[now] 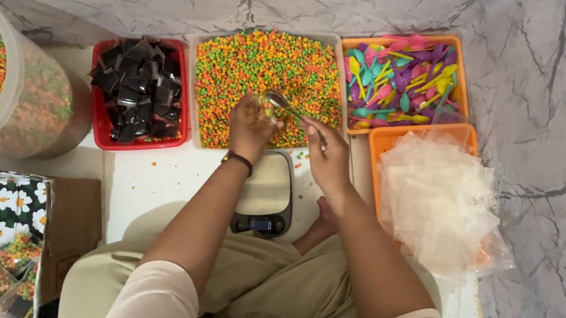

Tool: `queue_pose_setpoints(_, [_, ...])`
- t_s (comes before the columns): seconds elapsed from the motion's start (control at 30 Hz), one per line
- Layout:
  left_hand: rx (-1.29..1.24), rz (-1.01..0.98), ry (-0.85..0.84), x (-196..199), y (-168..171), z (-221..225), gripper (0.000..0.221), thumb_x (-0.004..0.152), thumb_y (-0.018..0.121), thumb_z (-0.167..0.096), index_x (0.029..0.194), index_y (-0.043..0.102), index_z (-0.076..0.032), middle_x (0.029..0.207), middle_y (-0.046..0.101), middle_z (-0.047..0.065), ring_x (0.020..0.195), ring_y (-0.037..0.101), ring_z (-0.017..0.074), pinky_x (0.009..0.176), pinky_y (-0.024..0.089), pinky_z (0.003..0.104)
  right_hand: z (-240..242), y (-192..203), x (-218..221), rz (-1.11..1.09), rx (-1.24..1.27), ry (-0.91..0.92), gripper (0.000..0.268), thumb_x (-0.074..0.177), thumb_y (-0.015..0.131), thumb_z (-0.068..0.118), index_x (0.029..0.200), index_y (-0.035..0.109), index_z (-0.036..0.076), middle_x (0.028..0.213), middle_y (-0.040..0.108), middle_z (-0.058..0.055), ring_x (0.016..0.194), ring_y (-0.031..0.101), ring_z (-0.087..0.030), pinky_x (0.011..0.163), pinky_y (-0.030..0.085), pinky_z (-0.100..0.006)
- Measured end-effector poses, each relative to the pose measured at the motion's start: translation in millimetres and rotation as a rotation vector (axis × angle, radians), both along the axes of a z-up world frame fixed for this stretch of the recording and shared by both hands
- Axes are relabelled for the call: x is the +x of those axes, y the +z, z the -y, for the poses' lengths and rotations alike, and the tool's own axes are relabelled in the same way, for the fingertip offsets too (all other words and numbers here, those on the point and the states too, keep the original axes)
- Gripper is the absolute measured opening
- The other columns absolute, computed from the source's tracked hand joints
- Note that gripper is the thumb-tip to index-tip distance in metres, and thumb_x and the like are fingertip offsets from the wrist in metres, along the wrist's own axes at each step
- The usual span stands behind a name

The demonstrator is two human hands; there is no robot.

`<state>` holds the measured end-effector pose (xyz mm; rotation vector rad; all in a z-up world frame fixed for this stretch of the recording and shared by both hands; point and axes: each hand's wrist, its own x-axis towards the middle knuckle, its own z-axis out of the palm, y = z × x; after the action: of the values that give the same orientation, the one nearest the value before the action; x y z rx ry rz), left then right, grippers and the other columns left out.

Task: The person portions multi-colored confectionery and dark jelly cubes from containers into small plastic bags by hand and with a spoon, weighs each bag on a digital scale, and seals the bags.

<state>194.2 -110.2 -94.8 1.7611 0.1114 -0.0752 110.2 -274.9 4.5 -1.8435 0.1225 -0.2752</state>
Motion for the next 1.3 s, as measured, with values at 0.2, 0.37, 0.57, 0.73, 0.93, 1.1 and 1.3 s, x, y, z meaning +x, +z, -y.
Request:
queue_pose_setpoints(0.2, [0.148, 0.024, 0.003, -10, -2, -12, 0.077, 0.078, 0.095, -0.028, 0.136, 0.052, -0.002, 0.128, 0.054, 0.018, 0.127, 0.057, 0.0405, 0.099, 0.059, 0.047, 43, -32, 11, -0.153, -0.220, -0.321, 0.022, 0.104, 0.060, 0.020, 0.118, 0.075, 0.013, 0.109, 0.072, -0.018, 0.107, 0.069, -0.036, 0.089, 0.060, -0.045])
queue_pose_setpoints(0.37, [0.064, 0.027, 0.010, -17, 6, -6, 0.088, 0.074, 0.098, -0.023, 0.140, 0.046, 0.000, 0.133, 0.049, 0.023, 0.133, 0.050, 0.0441, 0.102, 0.056, 0.050, 64, -99, 12, -0.176, 0.025, -0.508, 0.026, 0.102, 0.061, 0.022, 0.112, 0.074, 0.001, 0.100, 0.073, -0.025, 0.097, 0.073, -0.034, 0.075, 0.065, -0.038])
queue_pose_setpoints(0.57, [0.079, -0.005, -0.041, -24, 10, -12, 0.092, 0.077, 0.096, -0.025, 0.146, 0.040, -0.002, 0.138, 0.043, 0.021, 0.138, 0.045, 0.0445, 0.107, 0.054, 0.052, 41, -60, 8, -0.507, 0.397, -0.435, 0.039, 0.105, 0.053, 0.023, 0.132, 0.061, -0.004, 0.125, 0.066, -0.026, 0.112, 0.071, -0.037, 0.086, 0.063, -0.042])
queue_pose_setpoints(0.73, [0.121, -0.007, -0.047, -28, 13, -11, 0.092, 0.076, 0.096, -0.026, 0.145, 0.041, -0.001, 0.137, 0.045, 0.022, 0.137, 0.046, 0.0448, 0.109, 0.051, 0.053, 53, -100, 13, -0.495, 0.651, -0.433, 0.052, 0.104, 0.052, 0.013, 0.153, 0.036, 0.003, 0.132, 0.059, -0.026, 0.115, 0.068, -0.045, 0.099, 0.057, -0.053])
queue_pose_setpoints(0.93, [0.180, -0.005, -0.068, -22, 16, -9, 0.093, 0.074, 0.097, -0.027, 0.144, 0.043, 0.001, 0.136, 0.047, 0.021, 0.136, 0.049, 0.0429, 0.114, 0.047, 0.049, 42, -68, 23, -0.351, 0.741, -0.477, 0.027, 0.098, 0.058, 0.016, 0.115, 0.062, -0.005, 0.101, 0.070, -0.027, 0.099, 0.076, -0.038, 0.082, 0.064, -0.038])
queue_pose_setpoints(1.1, [0.258, 0.016, -0.079, -17, 5, -5, 0.099, 0.067, 0.100, -0.034, 0.144, 0.045, -0.004, 0.135, 0.050, 0.020, 0.132, 0.053, 0.0416, 0.114, 0.046, 0.051, 28, -64, 21, -0.185, 0.673, -0.390, 0.028, 0.105, 0.052, 0.021, 0.113, 0.061, -0.005, 0.102, 0.071, -0.028, 0.099, 0.076, -0.039, 0.083, 0.065, -0.040])
queue_pose_setpoints(1.3, [0.296, 0.004, -0.068, -15, 9, -3, 0.100, 0.063, 0.100, -0.037, 0.141, 0.047, -0.004, 0.130, 0.053, 0.021, 0.129, 0.056, 0.0412, 0.113, 0.047, 0.047, 0, -39, 12, -0.055, 0.534, -0.254, 0.024, 0.110, 0.047, 0.015, 0.114, 0.059, -0.005, 0.113, 0.068, -0.031, 0.108, 0.070, -0.042, 0.087, 0.064, -0.042])
